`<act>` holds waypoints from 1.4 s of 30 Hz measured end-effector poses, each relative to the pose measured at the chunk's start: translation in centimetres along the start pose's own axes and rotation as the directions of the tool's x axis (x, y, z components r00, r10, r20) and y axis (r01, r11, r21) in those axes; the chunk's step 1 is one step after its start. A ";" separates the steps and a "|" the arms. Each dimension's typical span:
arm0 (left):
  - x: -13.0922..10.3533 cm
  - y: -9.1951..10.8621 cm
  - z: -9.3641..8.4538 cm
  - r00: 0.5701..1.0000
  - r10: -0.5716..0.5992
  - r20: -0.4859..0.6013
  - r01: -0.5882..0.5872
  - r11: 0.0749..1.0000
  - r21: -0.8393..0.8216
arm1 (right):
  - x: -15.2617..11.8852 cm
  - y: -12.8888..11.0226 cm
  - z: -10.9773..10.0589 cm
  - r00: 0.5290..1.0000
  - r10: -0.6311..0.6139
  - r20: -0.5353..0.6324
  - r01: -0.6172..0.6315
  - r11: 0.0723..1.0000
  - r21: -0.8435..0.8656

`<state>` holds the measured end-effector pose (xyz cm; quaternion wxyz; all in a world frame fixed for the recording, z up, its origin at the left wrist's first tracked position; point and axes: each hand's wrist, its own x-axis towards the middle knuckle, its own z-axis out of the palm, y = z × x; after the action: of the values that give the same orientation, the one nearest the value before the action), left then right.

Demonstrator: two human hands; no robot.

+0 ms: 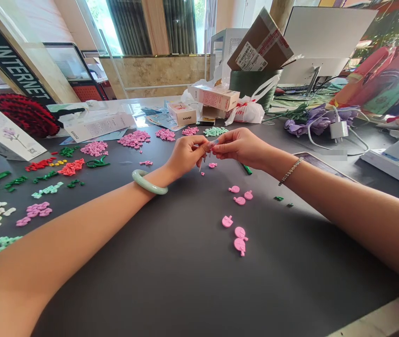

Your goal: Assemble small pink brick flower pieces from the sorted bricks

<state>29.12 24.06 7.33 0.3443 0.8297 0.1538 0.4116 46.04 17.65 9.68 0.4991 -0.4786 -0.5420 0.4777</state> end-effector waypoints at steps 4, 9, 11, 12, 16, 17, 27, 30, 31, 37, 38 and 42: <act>0.0 -0.2 0.1 1.000 -0.008 0.005 0.008 1.000 0.018 | 0.1 0.1 -0.1 1.000 -0.007 0.005 0.007 1.000 -0.009; 0.1 -0.2 0.1 1.000 0.005 0.000 -0.005 1.000 0.008 | 0.2 0.3 -0.1 0.999 -0.040 0.004 0.040 0.999 -0.023; 0.1 -0.1 0.0 1.000 0.002 -0.005 -0.002 1.000 -0.010 | 0.1 0.3 -0.1 0.998 -0.060 0.009 0.060 0.998 -0.022; 0.1 -0.1 0.0 1.000 -0.002 -0.010 0.002 1.000 -0.019 | 0.1 0.3 -0.1 0.998 -0.067 0.013 0.068 0.997 -0.023; 0.2 -0.1 -0.1 0.999 -0.026 -0.040 0.024 0.999 -0.044 | 0.0 0.2 0.1 0.998 -0.066 0.022 0.067 0.997 -0.025; 0.2 -0.1 -0.1 0.999 -0.029 -0.046 0.027 0.998 -0.048 | 0.0 0.2 0.1 0.998 -0.064 0.020 0.065 0.998 -0.023; 0.2 0.1 -0.1 0.998 -0.035 -0.057 0.031 0.998 -0.060 | 0.1 0.3 -0.1 0.996 -0.081 0.046 0.081 0.997 0.016; 0.2 0.2 -0.1 0.998 -0.032 -0.049 0.029 0.998 -0.059 | 0.1 0.4 -0.1 0.996 -0.087 0.031 0.087 0.996 0.007; 0.2 0.2 -0.1 0.999 -0.031 -0.044 0.028 0.998 -0.058 | 0.1 0.4 -0.1 0.996 -0.089 0.025 0.089 0.996 0.000; 0.1 0.3 0.1 0.999 -0.009 -0.042 0.008 0.999 -0.040 | 0.1 0.7 0.0 0.991 -0.132 0.027 0.132 0.991 0.007; 0.1 0.3 0.2 0.999 -0.007 -0.048 0.005 1.000 -0.030 | 0.1 0.8 0.0 0.990 -0.138 0.021 0.138 0.990 0.003; -0.1 0.3 0.3 0.997 0.004 -0.077 -0.004 1.000 0.003 | 0.0 0.7 0.3 0.991 -0.136 -0.019 0.135 0.990 -0.035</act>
<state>29.29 23.68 7.40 0.3360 0.8140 0.1660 0.4437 45.76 17.71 8.96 0.5281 -0.4538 -0.5759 0.4284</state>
